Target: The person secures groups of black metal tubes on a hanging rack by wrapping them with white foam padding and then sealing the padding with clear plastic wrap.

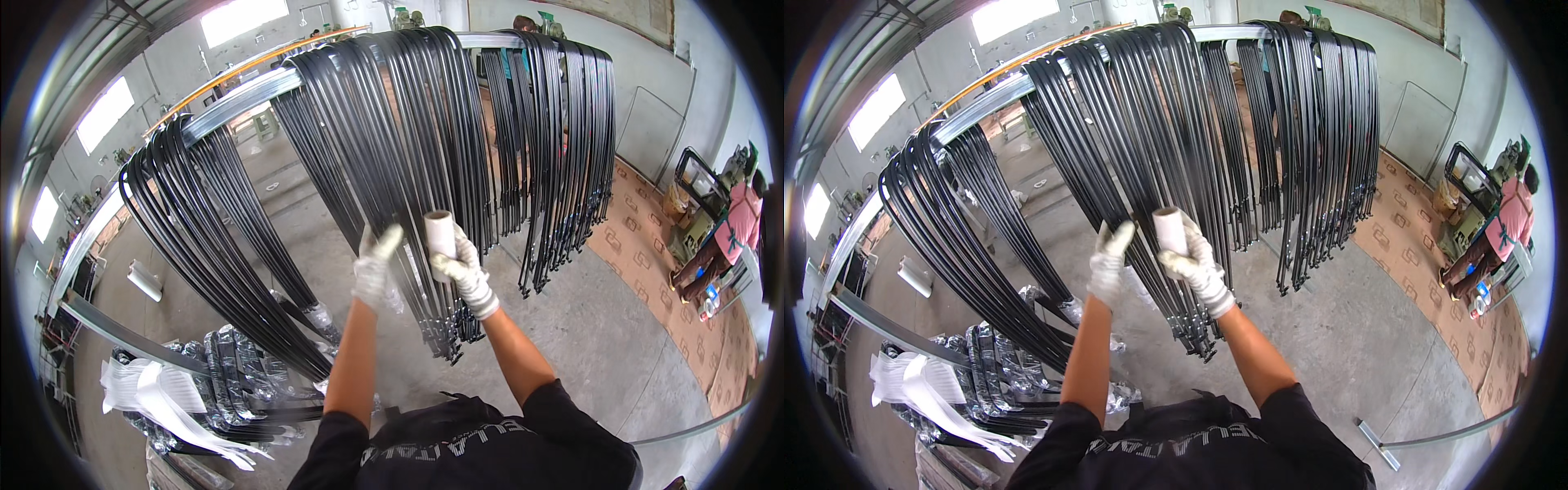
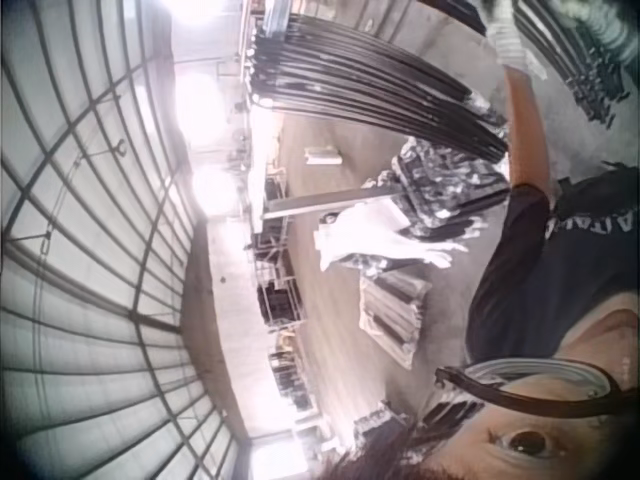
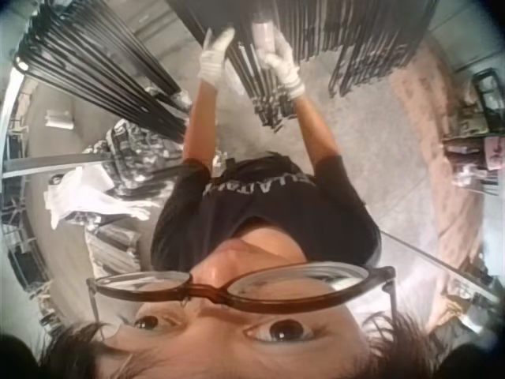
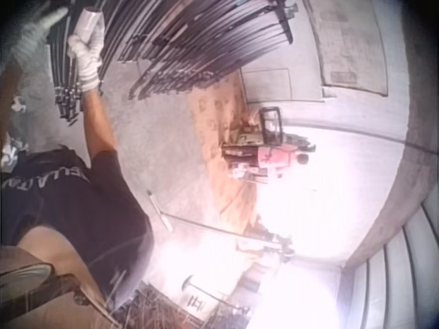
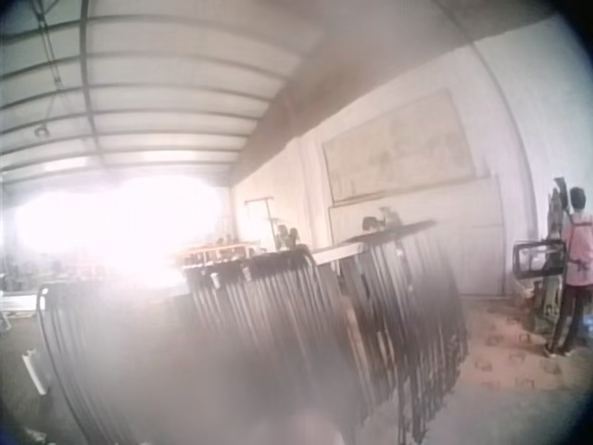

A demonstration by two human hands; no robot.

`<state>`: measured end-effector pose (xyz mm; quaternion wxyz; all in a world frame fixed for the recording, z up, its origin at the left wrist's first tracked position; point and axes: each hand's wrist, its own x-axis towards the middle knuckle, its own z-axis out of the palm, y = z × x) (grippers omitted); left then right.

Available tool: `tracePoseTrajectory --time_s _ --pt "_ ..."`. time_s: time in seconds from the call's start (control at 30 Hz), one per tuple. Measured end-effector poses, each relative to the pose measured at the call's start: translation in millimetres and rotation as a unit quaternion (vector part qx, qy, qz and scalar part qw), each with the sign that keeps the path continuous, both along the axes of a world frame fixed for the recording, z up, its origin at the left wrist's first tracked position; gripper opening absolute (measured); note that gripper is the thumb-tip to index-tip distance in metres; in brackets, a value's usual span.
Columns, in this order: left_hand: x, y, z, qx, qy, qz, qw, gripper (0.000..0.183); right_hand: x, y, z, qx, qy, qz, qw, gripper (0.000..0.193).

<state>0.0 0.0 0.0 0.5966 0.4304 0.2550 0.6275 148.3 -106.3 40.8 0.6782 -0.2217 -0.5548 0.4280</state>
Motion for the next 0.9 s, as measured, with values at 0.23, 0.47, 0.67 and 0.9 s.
tracePoseTrajectory --time_s 0.23,0.47,0.67,0.9 --pt "14.2 -14.0 54.5 0.038 0.294 0.179 0.938 0.046 -30.6 20.1 39.4 -0.004 0.060 0.015 0.998 0.048" --pt "-18.7 -34.6 41.7 0.186 0.190 0.293 0.918 0.019 -61.8 32.7 61.1 0.072 -0.117 0.009 0.991 0.040" --pt "-63.8 -37.5 39.0 0.181 0.059 0.194 0.962 0.011 -103.7 30.3 55.5 0.066 -0.098 0.021 0.993 0.046" --pt "-104.2 -58.5 36.3 0.065 0.238 0.374 0.894 0.024 -148.5 14.6 59.9 -0.049 0.025 0.180 0.982 0.042"
